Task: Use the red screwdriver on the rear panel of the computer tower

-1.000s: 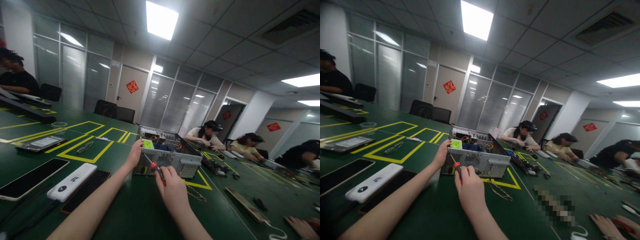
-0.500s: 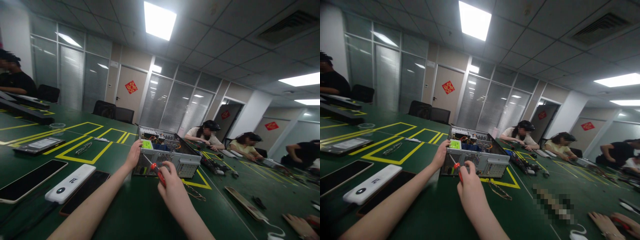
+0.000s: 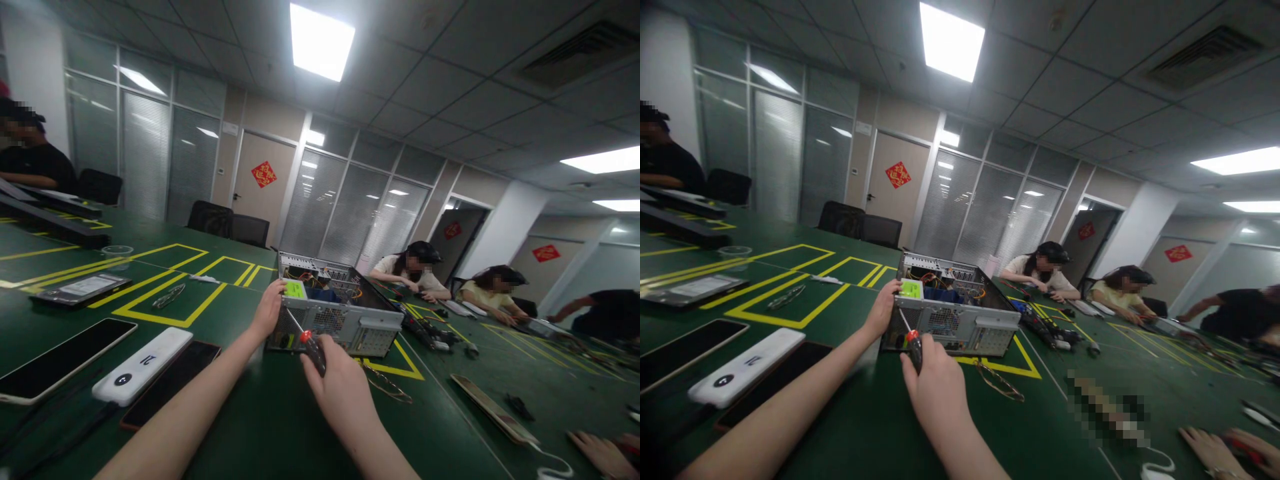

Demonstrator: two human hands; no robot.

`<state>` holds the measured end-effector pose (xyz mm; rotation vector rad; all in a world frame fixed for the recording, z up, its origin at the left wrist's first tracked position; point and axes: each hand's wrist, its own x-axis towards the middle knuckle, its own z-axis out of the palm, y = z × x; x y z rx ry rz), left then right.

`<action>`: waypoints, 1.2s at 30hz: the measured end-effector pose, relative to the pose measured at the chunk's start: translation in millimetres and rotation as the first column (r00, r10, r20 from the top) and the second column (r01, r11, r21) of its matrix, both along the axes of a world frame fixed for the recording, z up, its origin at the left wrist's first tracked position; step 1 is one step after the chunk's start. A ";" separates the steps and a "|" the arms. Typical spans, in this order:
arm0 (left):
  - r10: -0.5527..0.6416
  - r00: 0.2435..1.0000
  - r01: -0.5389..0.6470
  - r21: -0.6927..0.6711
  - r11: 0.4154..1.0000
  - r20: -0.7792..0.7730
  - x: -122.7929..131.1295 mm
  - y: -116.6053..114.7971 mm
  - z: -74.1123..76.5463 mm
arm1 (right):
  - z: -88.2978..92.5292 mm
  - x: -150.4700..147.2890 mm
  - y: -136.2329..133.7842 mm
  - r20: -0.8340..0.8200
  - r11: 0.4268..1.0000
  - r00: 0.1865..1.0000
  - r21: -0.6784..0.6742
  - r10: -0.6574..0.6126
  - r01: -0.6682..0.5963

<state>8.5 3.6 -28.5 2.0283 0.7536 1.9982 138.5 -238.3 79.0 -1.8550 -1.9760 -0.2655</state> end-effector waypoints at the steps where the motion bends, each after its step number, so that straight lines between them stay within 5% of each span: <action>1: 0.001 1.000 -0.001 0.000 1.000 0.004 0.2 0.0 -0.1 | -0.9 -2.1 -2.8 -0.009 1.000 1.000 -0.009 0.024 -0.025; 7: 0.005 1.000 -0.005 0.004 1.000 0.017 1.5 -1.6 0.8 | -0.9 0.3 -7.6 0.032 0.951 0.959 0.123 0.282 -0.283; 11: -0.015 1.000 0.015 0.001 1.000 0.011 1.0 -2.6 2.1 | 3.0 8.9 2.0 0.073 0.963 0.990 0.234 0.122 -0.136; 15: -0.021 1.000 0.021 -0.006 1.000 0.008 0.3 -2.6 2.4 | 7.8 6.9 1.0 0.104 0.994 0.994 0.112 -0.019 0.007; 23: -0.017 1.000 0.017 0.004 1.000 0.021 0.8 -0.5 0.9 | 9.9 -3.6 -15.6 0.102 0.979 0.983 -0.156 0.150 -0.133; 28: -0.027 0.999 0.027 -0.002 1.000 0.017 1.4 -0.9 2.3 | 7.8 13.0 0.4 0.004 0.989 0.994 0.105 0.108 -0.108; 32: -0.022 1.000 0.022 -0.011 1.000 0.008 0.1 -3.6 3.5 | 2.9 27.3 14.9 0.002 0.911 0.989 0.388 0.150 -0.139; 36: -0.019 1.000 0.019 -0.023 1.000 -0.006 -1.1 -4.7 3.5 | 0.7 30.8 16.4 0.021 0.937 0.996 0.338 0.091 -0.093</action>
